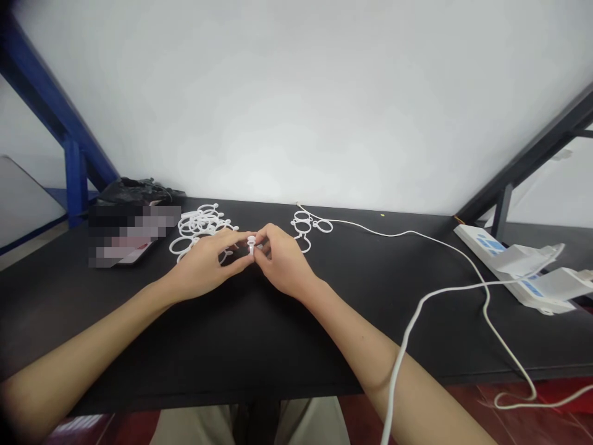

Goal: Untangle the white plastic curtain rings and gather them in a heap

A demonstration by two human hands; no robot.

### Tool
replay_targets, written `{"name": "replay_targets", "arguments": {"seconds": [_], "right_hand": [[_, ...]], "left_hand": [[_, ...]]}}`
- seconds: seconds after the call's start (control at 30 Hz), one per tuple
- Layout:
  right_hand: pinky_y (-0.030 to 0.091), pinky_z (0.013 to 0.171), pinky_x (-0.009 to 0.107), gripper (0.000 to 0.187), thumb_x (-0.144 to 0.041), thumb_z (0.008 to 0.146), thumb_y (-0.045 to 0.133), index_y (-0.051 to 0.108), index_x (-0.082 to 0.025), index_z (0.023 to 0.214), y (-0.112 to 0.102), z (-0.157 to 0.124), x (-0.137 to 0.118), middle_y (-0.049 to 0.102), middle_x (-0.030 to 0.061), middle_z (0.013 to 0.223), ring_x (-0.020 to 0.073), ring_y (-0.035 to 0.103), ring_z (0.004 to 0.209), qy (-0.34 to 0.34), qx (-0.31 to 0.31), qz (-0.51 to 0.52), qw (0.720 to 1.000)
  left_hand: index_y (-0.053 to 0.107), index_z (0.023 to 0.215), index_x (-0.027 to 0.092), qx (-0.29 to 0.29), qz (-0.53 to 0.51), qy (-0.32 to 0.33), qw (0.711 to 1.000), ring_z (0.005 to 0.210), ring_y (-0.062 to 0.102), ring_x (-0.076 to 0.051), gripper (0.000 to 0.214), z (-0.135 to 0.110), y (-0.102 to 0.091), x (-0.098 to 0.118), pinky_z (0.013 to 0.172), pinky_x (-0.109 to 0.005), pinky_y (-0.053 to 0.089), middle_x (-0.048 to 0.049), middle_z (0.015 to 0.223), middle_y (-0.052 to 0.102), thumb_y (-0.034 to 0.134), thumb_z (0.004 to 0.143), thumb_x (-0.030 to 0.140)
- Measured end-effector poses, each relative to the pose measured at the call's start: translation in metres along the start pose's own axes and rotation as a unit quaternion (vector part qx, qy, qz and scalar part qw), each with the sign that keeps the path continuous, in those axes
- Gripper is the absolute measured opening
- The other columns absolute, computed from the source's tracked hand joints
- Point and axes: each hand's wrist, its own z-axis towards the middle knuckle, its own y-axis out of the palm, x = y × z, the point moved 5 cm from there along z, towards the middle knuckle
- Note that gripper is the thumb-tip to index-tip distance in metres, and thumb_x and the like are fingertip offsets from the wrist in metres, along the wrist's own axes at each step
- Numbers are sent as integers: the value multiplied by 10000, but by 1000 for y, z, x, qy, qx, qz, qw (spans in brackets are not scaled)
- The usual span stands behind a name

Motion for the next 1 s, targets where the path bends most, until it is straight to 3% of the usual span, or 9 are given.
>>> {"name": "replay_targets", "arguments": {"seconds": [0.17, 0.3, 0.43, 0.57, 0.7, 0.87, 1.0], "right_hand": [[498, 670, 255, 74, -150, 826, 541, 525, -205, 873, 5, -1, 1, 626, -16, 799, 107, 589, 680, 1, -54, 17, 998], [502, 696, 254, 136, -108, 786, 549, 565, -202, 882, 2, 0, -1, 615, -11, 825, 110, 581, 711, -34, -55, -20, 998], [491, 690, 272, 122, -114, 787, 557, 590, -194, 872, -7, 3, 6, 607, 5, 838, 123, 575, 710, -25, -17, -98, 995], [487, 742, 333, 163, -233, 864, 582, 622, -188, 1014, -20, 4, 8, 618, 51, 949, 139, 570, 702, -28, 69, -164, 984], [494, 695, 293, 237, -336, 900, 599, 614, -226, 1109, -14, 3, -2, 657, 32, 957, 127, 579, 684, -60, 37, -76, 995], [472, 651, 258, 113, -275, 926, 562, 655, -218, 897, -7, 3, -9, 647, -21, 730, 115, 578, 639, -49, 18, -7, 999], [482, 633, 244, 112, -259, 914, 570, 644, -204, 852, -10, 4, -5, 639, -34, 702, 100, 606, 616, -10, -2, 88, 996]], "left_hand": [[610, 1239, 205, 36, 23, -2, 999, 980, 594, -215, 408, 1, -3, -2, 911, -369, 479, -45, 1061, 677, 571, 853, 328], [610, 1244, 201, 85, 46, -30, 995, 992, 591, -218, 412, 2, -12, -8, 922, -373, 482, -49, 1058, 653, 540, 857, 325], [612, 1246, 199, 109, 68, -44, 991, 1016, 588, -225, 420, 3, -16, -15, 943, -380, 471, -53, 1058, 645, 531, 856, 331], [603, 1265, 200, 98, 75, -24, 992, 1040, 574, -229, 429, 2, -13, -14, 928, -384, 475, -63, 1094, 638, 526, 862, 327], [588, 1270, 200, 74, 64, 28, 995, 1002, 576, -232, 437, 1, -7, -4, 929, -409, 476, -59, 1053, 664, 550, 850, 317], [563, 1270, 180, 59, 41, 30, 997, 977, 586, -236, 473, 0, -5, 0, 881, -407, 500, -71, 1060, 676, 606, 832, 354], [596, 1196, 196, 58, 35, 41, 997, 983, 572, -234, 390, 0, -6, 3, 858, -392, 500, -60, 1072, 687, 611, 836, 345]]}}
